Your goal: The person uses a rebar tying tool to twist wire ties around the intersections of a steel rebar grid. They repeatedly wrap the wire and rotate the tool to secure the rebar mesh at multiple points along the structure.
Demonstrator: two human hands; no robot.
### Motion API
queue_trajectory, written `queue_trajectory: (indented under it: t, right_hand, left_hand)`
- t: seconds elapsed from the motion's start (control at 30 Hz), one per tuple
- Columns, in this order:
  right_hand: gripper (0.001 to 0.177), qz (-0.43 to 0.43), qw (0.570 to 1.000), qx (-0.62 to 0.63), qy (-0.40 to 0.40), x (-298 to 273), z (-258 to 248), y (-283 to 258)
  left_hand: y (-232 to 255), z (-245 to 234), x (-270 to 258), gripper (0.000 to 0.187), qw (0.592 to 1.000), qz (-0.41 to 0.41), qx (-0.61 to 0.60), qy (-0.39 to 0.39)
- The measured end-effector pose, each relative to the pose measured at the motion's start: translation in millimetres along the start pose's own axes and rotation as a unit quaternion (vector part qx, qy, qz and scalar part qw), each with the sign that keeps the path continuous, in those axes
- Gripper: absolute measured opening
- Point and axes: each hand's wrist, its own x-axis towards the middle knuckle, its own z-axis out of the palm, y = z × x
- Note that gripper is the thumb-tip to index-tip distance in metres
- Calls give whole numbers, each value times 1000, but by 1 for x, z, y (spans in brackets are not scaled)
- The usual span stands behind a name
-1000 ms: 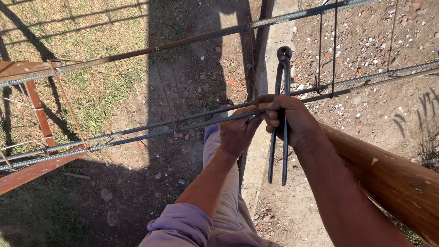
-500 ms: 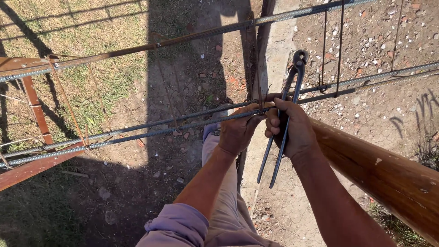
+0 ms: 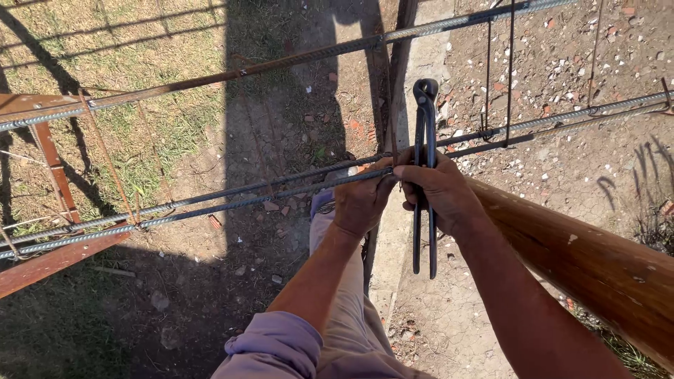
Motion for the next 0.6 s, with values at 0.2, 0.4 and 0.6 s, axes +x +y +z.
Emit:
queue_trajectory:
  t: [0.2,0.4,0.6]
  right_hand:
    - [32,-29,991,-126,-27,1,-10,5]
    - [30,-108,978,-172,-42,13,-15,13]
    - [26,-159,943,-292,17,17,-16,25]
  left_hand:
    - [9,-2,-4,24,1000,-15,26,-3]
    - [15,2,-8,25,998,-59,7,-16]
    - [21,11,-30,25,967,-222,-110,-51]
